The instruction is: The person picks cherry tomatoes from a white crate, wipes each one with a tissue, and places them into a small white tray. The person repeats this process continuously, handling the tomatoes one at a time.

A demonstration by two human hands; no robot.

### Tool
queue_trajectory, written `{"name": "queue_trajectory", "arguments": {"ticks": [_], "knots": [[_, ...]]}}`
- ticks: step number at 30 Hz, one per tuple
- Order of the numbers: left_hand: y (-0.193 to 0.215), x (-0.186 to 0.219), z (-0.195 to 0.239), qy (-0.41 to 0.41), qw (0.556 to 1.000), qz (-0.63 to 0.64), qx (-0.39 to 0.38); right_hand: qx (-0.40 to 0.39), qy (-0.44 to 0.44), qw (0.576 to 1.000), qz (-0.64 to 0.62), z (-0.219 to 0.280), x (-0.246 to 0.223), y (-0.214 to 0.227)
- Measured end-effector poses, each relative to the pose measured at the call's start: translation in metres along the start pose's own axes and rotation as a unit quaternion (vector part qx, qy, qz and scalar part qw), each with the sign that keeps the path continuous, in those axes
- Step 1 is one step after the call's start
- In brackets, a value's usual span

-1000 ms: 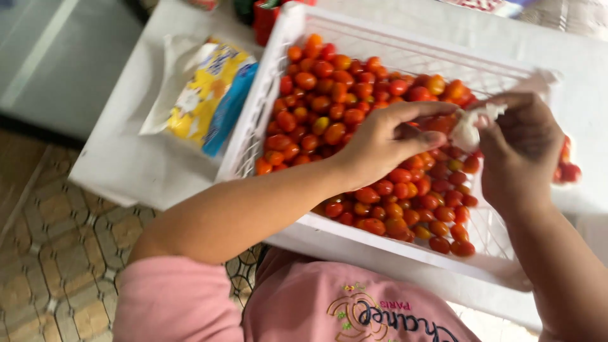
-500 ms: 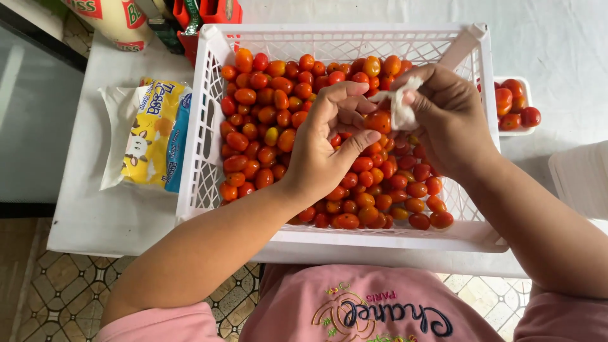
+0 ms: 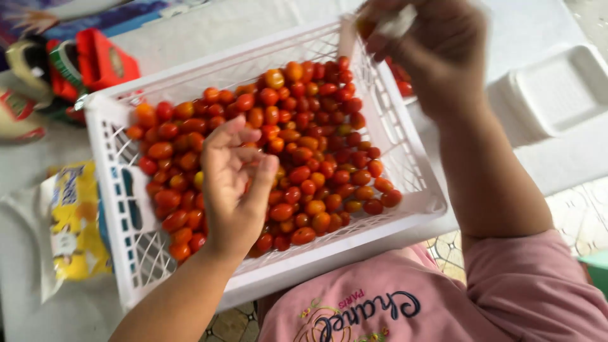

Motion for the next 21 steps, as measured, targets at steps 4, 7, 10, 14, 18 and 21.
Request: {"name": "queue_trajectory", "arguments": {"ticks": [4, 7, 10, 14, 18, 21], "knots": [[-0.002, -0.002, 0.005, 0.059, 0.998, -0.014, 0.004, 0.066, 0.033, 0.964, 0.255, 0.011, 0.003, 0.084], [-0.009, -0.007, 0.009, 0.076, 0.997, -0.02, -0.026, 0.077, 0.013, 0.878, 0.472, 0.056, 0.077, 0.156], [-0.011, -0.003, 0.009, 0.052, 0.998, -0.026, -0.025, 0.099, -0.049, 0.841, 0.53, 0.082, 0.115, 0.166], [0.003, -0.004, -0.001, 0.036, 0.999, -0.022, 0.018, 0.057, -0.016, 0.816, 0.575, 0.108, 0.163, 0.182], [0.022, -0.006, -0.011, 0.022, 0.997, 0.015, 0.067, -0.02, 0.025, 0.787, 0.616, 0.123, 0.188, 0.18], [0.028, -0.006, -0.016, 0.012, 0.996, 0.022, 0.084, -0.013, 0.071, 0.79, 0.609, 0.121, 0.182, 0.176]]}}
Point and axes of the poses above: each hand's wrist, its own z-axis away from the middle knuckle, its own y-axis out of the back of the hand, x = y × z, the point moved 8 cm from there along -z, towards the middle knuckle, and after that the axes turned 14 degrees about y, right-handed, at the moved point
